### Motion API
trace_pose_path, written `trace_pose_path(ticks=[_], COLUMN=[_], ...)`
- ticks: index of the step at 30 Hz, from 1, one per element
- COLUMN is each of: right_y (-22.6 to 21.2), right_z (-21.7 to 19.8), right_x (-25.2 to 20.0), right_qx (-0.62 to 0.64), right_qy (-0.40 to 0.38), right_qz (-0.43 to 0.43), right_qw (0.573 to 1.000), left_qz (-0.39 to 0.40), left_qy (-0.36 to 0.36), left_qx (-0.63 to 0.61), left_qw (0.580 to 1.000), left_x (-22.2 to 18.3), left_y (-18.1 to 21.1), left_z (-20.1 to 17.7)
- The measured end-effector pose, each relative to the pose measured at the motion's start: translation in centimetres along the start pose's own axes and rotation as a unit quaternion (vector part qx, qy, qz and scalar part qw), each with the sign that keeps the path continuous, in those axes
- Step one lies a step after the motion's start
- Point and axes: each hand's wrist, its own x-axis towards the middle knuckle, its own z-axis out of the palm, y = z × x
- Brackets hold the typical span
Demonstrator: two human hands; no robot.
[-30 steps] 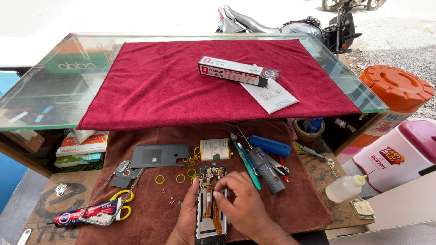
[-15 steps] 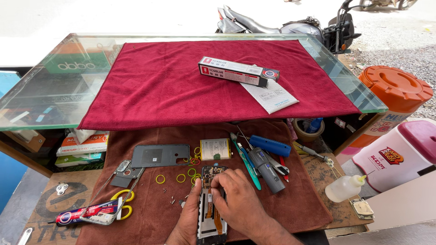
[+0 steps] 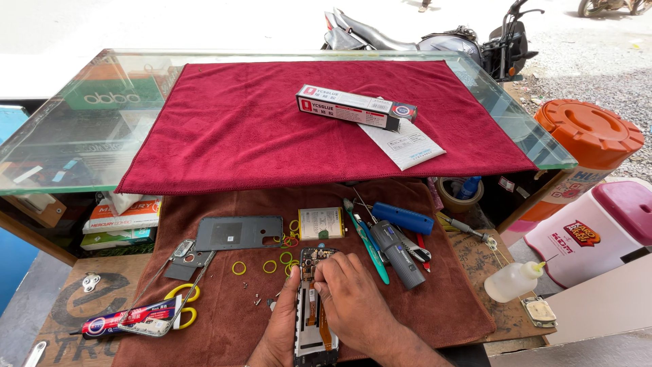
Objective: The person disassembles a phone by removing the back panel and battery, and then wipes the interior chassis with a cloth.
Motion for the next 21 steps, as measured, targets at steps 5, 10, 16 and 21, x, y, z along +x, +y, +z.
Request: trace_pose_path(ticks=[5, 10, 16, 21], right_y=[0.9, 3.1, 3.9, 3.1], right_z=[0.3, 1.7, 3.1, 4.2], right_x=[-1.5, -3.5, -4.6, -4.6], right_qx=[0.055, 0.189, 0.191, 0.075], right_qy=[0.105, -0.007, 0.068, -0.067], right_qz=[-0.201, -0.064, 0.059, 0.152], right_qw=[0.972, 0.980, 0.977, 0.983], left_qz=[-0.012, 0.027, 0.068, 0.091], left_qy=[0.010, -0.086, -0.141, -0.077], left_qx=[-0.043, -0.050, -0.096, -0.110], left_qw=[0.999, 0.995, 0.983, 0.987], left_x=[-0.6, -1.0, -1.4, -1.3], left_y=[0.5, 0.4, 0.6, 0.5], left_z=[0.7, 1.6, 2.8, 3.0])
